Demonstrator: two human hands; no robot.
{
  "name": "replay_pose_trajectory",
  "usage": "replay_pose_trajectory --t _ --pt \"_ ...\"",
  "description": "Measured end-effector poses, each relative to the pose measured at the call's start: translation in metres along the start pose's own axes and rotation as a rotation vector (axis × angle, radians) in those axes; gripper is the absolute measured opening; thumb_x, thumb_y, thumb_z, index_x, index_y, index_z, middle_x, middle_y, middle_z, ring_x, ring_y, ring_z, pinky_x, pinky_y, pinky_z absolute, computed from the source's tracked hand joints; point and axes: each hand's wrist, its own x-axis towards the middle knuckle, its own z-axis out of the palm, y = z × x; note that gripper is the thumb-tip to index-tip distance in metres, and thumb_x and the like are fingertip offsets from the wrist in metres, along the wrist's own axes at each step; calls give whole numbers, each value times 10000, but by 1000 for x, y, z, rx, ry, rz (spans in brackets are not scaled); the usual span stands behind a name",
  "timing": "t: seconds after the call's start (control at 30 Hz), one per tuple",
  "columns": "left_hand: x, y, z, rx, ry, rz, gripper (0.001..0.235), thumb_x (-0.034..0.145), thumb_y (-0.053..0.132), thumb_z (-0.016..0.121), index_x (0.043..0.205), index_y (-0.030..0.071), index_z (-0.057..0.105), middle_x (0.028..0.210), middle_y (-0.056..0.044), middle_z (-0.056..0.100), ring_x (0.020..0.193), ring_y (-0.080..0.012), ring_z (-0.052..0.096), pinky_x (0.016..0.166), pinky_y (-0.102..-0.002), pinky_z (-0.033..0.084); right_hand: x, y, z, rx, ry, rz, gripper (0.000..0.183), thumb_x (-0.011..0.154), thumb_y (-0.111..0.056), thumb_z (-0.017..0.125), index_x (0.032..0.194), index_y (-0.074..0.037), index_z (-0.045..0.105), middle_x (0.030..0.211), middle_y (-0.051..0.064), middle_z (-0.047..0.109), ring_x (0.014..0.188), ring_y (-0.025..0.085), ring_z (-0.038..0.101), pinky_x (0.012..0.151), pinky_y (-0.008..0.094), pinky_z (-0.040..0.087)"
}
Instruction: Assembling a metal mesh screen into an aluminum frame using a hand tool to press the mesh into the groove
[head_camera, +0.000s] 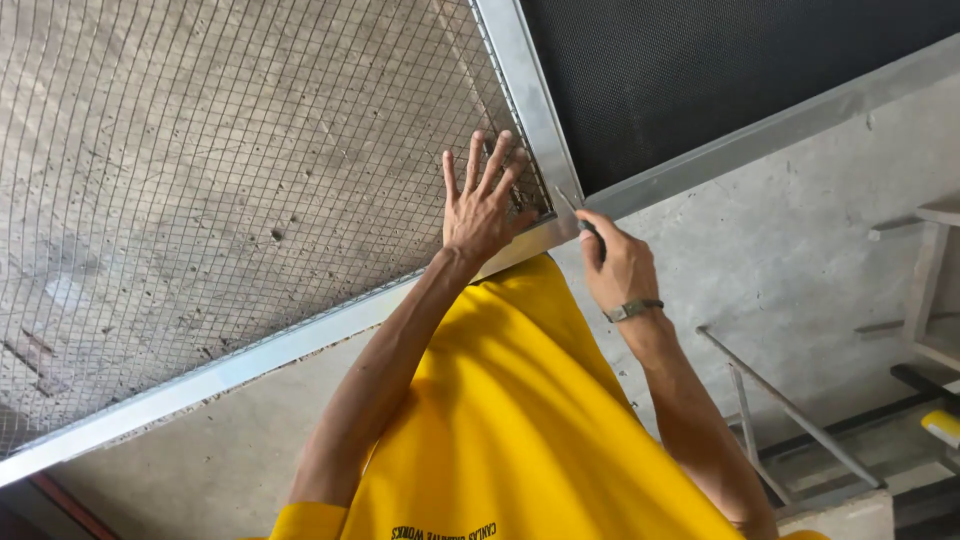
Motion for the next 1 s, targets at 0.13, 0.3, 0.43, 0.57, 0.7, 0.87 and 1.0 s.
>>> replay_pose_trajectory --t 0.13,0.3,0.43,0.57,0.7,0.87,1.0 --pt "3 3 -4 -10 -5 -24 901 871 638 748 1593 268 357 1730 -40 114 1593 -364 -15 1223 -726 -14 1 -2 -14 -30 6 0 339 995 -218 564 1295 -246 718 1004 194 763 947 431 715 802 554 585" --pt "9 8 2 -95 10 -76 939 778 718 765 1500 226 421 1695 -56 191 1585 -376 64 1215 -739 -42 0 -9 -20 -34 -14 37 328 1005 -239 576 1295 -272 726 979 181 765 907 429 720 752 548 586" --pt "11 13 4 -150 19 -95 966 737 696 825 1474 207 437 1686 -69 198 1580 -390 63 1212 -752 -56 -6 -16 -30 -93 -97 82 296 981 -261 586 1217 -290 763 910 148 774 867 408 734 733 529 593" --pt "12 16 7 -103 42 -126 940 723 653 847 1442 171 479 1684 -84 189 1574 -409 28 1198 -762 -94 0 -10 -22 -281 -321 103 343 962 -288 567 1270 -300 717 879 181 768 856 433 742 740 566 612" --pt "12 19 6 -106 57 -140 905 733 612 832 1441 151 508 1683 -87 193 1575 -405 6 1190 -758 -115 10 -9 -13 -448 -421 140 354 975 -320 492 1246 -281 715 861 185 775 866 430 755 753 568 621" --pt "11 15 3 -126 56 -126 907 720 593 821 1441 146 500 1672 -78 194 1576 -395 29 1204 -757 -91 20 -34 -16 -585 -513 247 401 984 -333 462 1309 -291 694 920 217 773 939 454 750 795 570 615" --pt "10 12 3 -152 33 -104 911 741 581 829 1460 137 491 1680 -75 156 1574 -405 0 1212 -764 -86 23 -40 -2 -630 -521 355 433 987 -326 456 1358 -335 680 1025 231 774 1039 484 725 868 596 597"
